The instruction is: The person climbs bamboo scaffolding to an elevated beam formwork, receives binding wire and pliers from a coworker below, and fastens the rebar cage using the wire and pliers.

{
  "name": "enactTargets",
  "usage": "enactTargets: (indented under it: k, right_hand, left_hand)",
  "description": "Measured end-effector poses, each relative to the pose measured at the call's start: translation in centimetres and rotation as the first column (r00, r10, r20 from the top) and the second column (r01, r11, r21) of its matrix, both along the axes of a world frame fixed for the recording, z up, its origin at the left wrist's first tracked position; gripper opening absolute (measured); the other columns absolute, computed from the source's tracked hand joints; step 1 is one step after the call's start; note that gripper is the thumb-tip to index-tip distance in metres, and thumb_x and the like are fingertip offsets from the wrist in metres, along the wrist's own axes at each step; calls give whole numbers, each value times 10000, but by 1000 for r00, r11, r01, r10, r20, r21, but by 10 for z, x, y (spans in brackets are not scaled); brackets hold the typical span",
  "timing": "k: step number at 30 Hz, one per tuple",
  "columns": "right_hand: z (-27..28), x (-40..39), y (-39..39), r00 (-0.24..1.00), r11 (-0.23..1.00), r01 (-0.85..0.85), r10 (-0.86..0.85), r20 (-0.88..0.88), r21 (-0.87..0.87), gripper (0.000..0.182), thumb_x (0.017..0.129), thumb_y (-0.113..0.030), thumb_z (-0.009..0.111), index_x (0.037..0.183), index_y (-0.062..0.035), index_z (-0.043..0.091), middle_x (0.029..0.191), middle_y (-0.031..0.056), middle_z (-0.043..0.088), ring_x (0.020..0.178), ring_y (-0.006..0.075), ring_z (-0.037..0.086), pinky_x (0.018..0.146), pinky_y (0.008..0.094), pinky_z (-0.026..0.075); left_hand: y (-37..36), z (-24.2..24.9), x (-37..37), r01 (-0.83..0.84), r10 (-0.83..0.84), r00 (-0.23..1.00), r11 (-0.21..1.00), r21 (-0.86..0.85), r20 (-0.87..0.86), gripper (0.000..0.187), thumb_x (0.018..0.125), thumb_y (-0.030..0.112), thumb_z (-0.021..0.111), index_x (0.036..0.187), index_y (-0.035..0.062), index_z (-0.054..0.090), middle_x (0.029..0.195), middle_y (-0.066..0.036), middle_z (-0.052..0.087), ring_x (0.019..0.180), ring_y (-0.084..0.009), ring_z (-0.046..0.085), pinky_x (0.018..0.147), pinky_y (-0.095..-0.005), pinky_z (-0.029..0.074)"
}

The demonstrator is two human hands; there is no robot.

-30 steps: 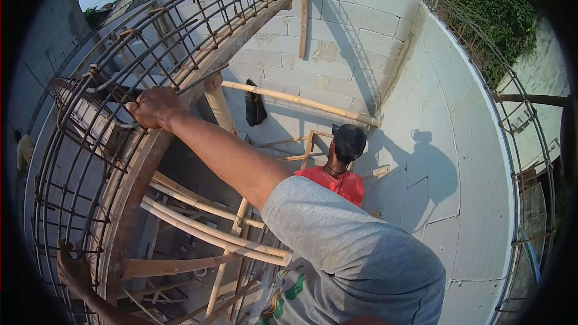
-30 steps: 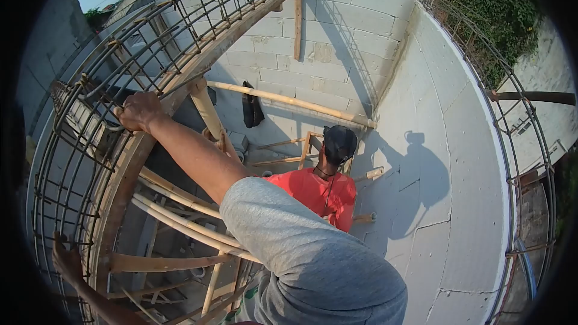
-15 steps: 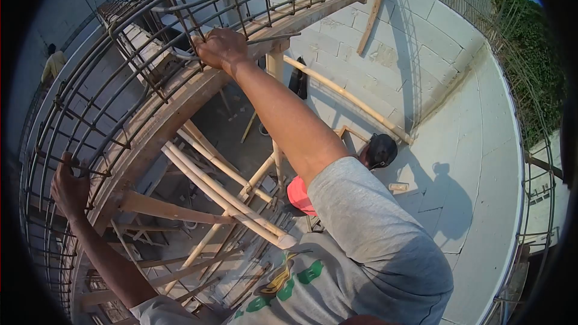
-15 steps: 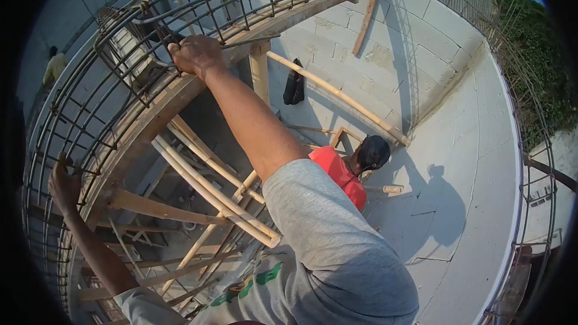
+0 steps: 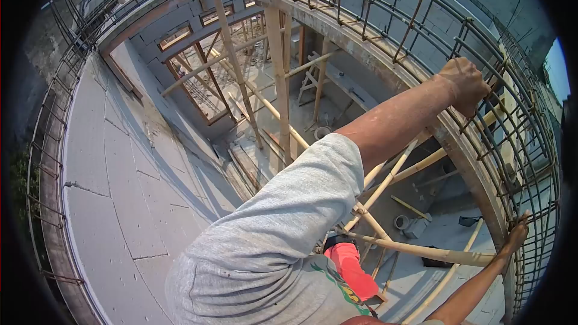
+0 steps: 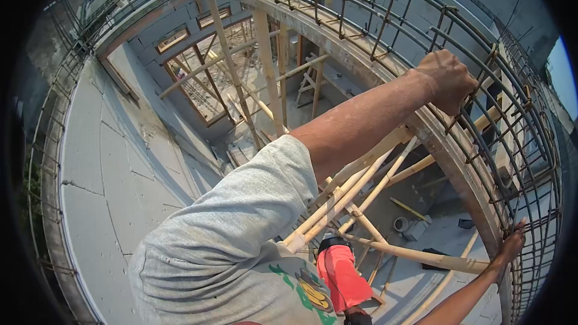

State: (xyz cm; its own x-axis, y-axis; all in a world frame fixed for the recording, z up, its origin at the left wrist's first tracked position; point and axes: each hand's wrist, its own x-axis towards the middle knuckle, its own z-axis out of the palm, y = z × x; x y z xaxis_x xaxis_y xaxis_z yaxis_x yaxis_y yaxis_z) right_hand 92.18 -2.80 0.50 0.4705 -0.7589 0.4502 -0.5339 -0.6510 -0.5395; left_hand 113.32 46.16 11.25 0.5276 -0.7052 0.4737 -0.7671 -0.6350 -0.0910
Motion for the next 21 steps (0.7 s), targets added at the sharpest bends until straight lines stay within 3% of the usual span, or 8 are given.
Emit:
enactTargets:
  k: [2, 5, 8, 10, 15, 19, 20, 21]
  right_hand:
    - [-3, 3, 6, 993, 1000, -21, 22, 115, -14, 706, 857, -710, 409, 844, -34, 615, 761, 86, 562, 740, 239, 525, 678, 358, 382]
    - [-7, 6, 18, 976, 997, -41, 53, 212, -62, 692, 857, -708, 432, 695, -56, 599, 628, 38, 518, 601, 197, 482, 573, 337, 344]
    - [0, 2, 20, 978, 989, -123, 107, 180, 77, 618, 892, -639, 461, 678, -76, 598, 611, 10, 520, 577, 148, 470, 550, 309, 326]
    - [-7, 2, 6, 968, 989, -135, 118, 223, 63, 611, 899, -629, 462, 671, -77, 591, 598, 1, 510, 569, 131, 457, 549, 301, 319]
    - [-16, 6, -23, 971, 991, -135, 135, 199, -14, 660, 884, -671, 422, 757, -64, 647, 686, 45, 585, 659, 191, 545, 619, 323, 386]
    - [-8, 5, -17, 986, 990, -124, 115, 117, 71, 687, 882, -676, 409, 839, -39, 664, 760, 82, 625, 725, 230, 578, 656, 345, 412]
    - [6, 1, -7, 990, 980, -141, 141, 13, 138, 708, 882, -675, 411, 896, -20, 680, 796, 102, 642, 751, 248, 590, 665, 347, 424]
    - [2, 2, -4, 988, 986, -138, 132, 75, 89, 711, 884, -673, 413, 915, -16, 682, 807, 108, 645, 755, 249, 593, 668, 348, 429]
  left_hand:
    - [1, -1, -1, -10, 10, 1000, 1000, 19, 9, 246, 677, 324, 640, 886, 217, 712, 814, -39, 707, 788, -205, 702, 651, -339, 566]
    - [1, -3, 0, -10, 10, 1000, 1000, 10, 10, 256, 683, 347, 649, 899, 226, 714, 824, -43, 710, 790, -198, 702, 639, -332, 555]
    - [4, 0, -4, -15, 15, 1000, 1000, 21, 1, 287, 678, 335, 659, 941, 231, 712, 853, -42, 715, 814, -202, 702, 664, -326, 552]
    - [2, -2, -1, -1, 1, 1000, 1000, 11, 7, 308, 661, 295, 644, 954, 231, 718, 875, -46, 711, 866, -206, 694, 700, -326, 541]
    - [0, -6, 1, 14, -14, 1000, 999, -34, 17, 316, 653, 264, 629, 951, 213, 724, 896, -53, 711, 909, -212, 687, 739, -334, 538]
    - [3, -3, -2, -24, 23, 999, 999, 23, 23, 325, 656, 295, 640, 971, 257, 706, 883, -31, 714, 867, -190, 696, 723, -319, 544]
    - [5, -3, -4, -10, 9, 999, 1000, 5, 34, 332, 651, 278, 625, 970, 247, 710, 882, -35, 713, 870, -193, 694, 725, -320, 543]
    - [6, -2, -5, -5, 4, 999, 1000, 16, 35, 333, 649, 277, 625, 968, 245, 712, 882, -36, 713, 873, -193, 693, 726, -321, 543]
